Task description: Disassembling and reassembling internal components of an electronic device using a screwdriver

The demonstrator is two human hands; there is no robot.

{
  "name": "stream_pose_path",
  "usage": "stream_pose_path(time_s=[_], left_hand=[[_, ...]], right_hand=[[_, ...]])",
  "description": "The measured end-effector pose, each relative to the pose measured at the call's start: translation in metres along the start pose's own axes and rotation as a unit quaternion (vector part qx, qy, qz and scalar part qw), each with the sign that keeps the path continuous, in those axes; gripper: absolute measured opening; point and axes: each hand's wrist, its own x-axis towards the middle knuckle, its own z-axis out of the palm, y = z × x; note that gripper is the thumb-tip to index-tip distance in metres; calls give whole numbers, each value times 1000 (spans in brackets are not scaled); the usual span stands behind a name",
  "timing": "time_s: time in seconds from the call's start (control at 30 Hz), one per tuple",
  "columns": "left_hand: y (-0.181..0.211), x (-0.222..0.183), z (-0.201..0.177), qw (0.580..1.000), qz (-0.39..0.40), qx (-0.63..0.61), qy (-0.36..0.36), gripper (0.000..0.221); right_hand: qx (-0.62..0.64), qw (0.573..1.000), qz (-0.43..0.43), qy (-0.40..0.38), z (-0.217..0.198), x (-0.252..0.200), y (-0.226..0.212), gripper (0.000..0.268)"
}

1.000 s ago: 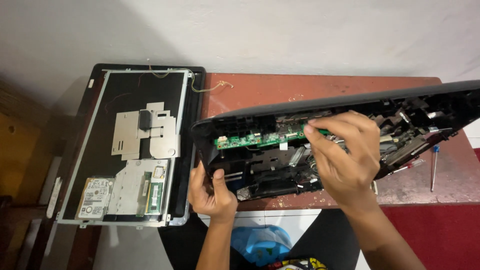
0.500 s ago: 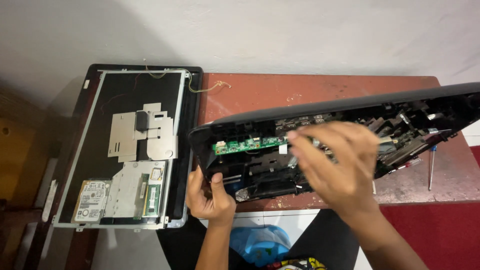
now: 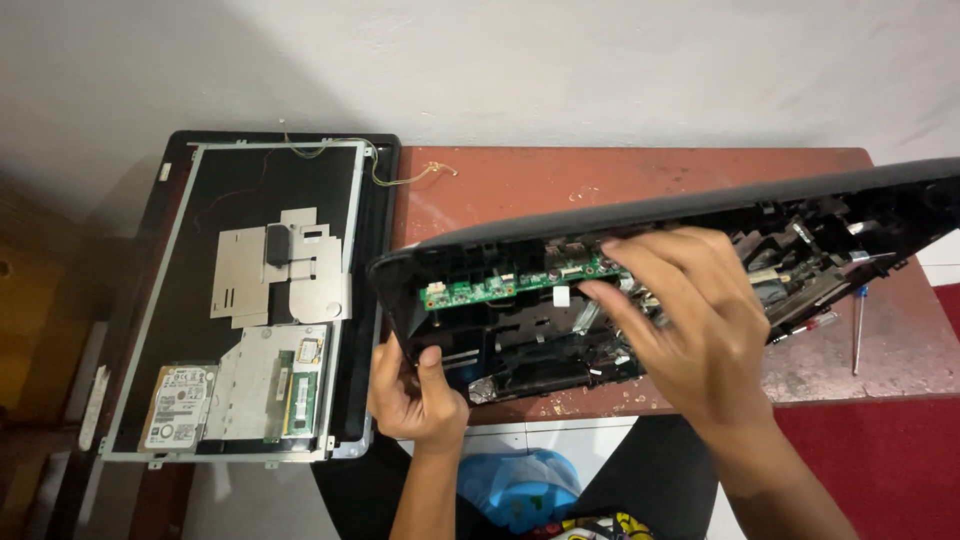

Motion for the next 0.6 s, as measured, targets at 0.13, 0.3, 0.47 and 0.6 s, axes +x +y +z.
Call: stream_pose_path(time_s=[0.13,0.3,0.47,0.6], left_hand=[[-2,-2,-1,1000,6,0,-1,32],[-2,-4,-1,1000,-13,16,7,36],[-9,-8,-3,1000,-14,16,13,37],[-6,-4,-2,1000,-17,25,6,37]], right_hand=[[16,1000,-17,-7,-10,6,-5,22],[19,1000,-8,-12,-8,-4,9,31],[26,998,-31,-55,-14,3,14,37],[30,997,-17,-69,-17,4,18,49]])
